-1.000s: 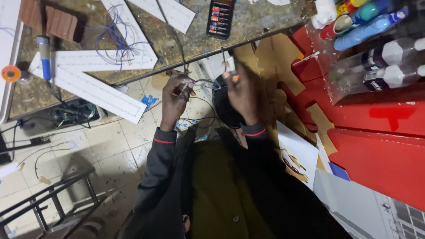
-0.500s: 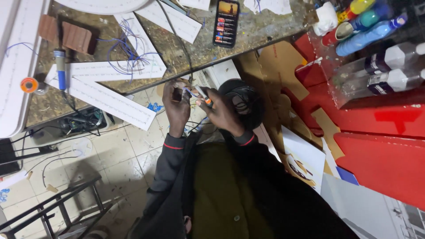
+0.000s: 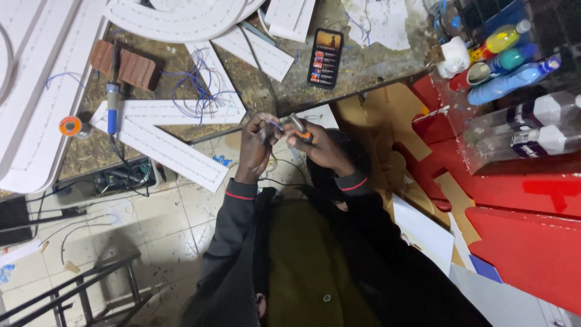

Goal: Preparing and connecting electrical wires to foam letters for sign assembly, including stripping insulation and twisting wires.

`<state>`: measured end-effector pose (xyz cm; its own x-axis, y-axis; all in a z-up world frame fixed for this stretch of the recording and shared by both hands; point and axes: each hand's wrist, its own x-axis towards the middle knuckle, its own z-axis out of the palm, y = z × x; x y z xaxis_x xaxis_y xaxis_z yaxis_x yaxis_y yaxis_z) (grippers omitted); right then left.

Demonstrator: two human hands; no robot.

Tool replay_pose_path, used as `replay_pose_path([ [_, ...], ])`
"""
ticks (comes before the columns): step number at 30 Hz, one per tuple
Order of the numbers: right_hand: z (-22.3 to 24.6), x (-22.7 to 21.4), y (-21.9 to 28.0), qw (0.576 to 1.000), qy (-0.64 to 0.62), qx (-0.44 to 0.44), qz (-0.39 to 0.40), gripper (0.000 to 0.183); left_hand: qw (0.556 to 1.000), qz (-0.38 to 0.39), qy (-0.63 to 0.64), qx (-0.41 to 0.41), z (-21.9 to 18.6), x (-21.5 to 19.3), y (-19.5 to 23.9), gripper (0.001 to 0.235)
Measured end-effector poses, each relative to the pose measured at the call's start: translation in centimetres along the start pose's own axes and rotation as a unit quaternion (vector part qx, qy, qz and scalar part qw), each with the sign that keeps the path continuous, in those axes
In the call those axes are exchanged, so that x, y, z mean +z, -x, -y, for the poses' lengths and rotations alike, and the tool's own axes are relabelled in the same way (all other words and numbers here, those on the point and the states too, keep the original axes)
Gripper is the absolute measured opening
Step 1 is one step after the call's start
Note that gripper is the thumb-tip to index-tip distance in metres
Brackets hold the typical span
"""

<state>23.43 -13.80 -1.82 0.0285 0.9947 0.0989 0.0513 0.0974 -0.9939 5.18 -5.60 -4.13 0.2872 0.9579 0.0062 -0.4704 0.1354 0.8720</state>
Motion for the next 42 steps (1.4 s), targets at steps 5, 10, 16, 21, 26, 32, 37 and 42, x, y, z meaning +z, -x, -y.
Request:
replay_pose_path([
  [5, -4.2, -5.9, -1.9, 0.991, -0.053, 0.046, -0.115, 0.019, 0.972, -0.046, 0.206, -0.101, 0.6, 2.0, -3.0, 0.01],
  [10, -5.8, -14.4, -7.2, 0.959, 0.164, -0.044, -0.226, 0.017, 0.975, -0.105, 0.183, -0.076, 2.7, 4.6, -6.2, 0.016],
  [16, -5.9, -17.6, -12.4, 0.924, 0.318, -0.039, -0.209, 0.027, 0.976, -0.115, 0.172, -0.071, 6.3, 4.7, -7.8, 0.014],
  [21, -7.8, -19.9, -14.8, 0.905, 0.392, -0.003, -0.165, 0.032, 0.978, -0.132, 0.143, -0.074, 7.2, 4.3, -7.8, 0.011],
  [26, -8.8, -19.8, -15.5, 0.903, 0.401, -0.041, -0.148, 0.031, 0.977, -0.152, 0.131, -0.077, 6.6, 4.3, -7.3, 0.013],
  [32, -7.0, -19.3, -14.6, 0.905, 0.387, -0.026, -0.177, 0.031, 0.976, -0.158, 0.126, -0.082, 6.4, 4.5, -7.1, 0.011],
  [37, -6.4, -19.5, -14.7, 0.904, 0.394, -0.023, -0.162, 0.031, 0.979, -0.133, 0.126, -0.087, 6.4, 4.7, -7.2, 0.009],
  [42, -5.8, -19.3, -14.9, 0.924, 0.35, -0.017, -0.155, 0.031, 0.978, -0.123, 0.138, -0.092, 6.6, 4.0, -7.0, 0.009],
])
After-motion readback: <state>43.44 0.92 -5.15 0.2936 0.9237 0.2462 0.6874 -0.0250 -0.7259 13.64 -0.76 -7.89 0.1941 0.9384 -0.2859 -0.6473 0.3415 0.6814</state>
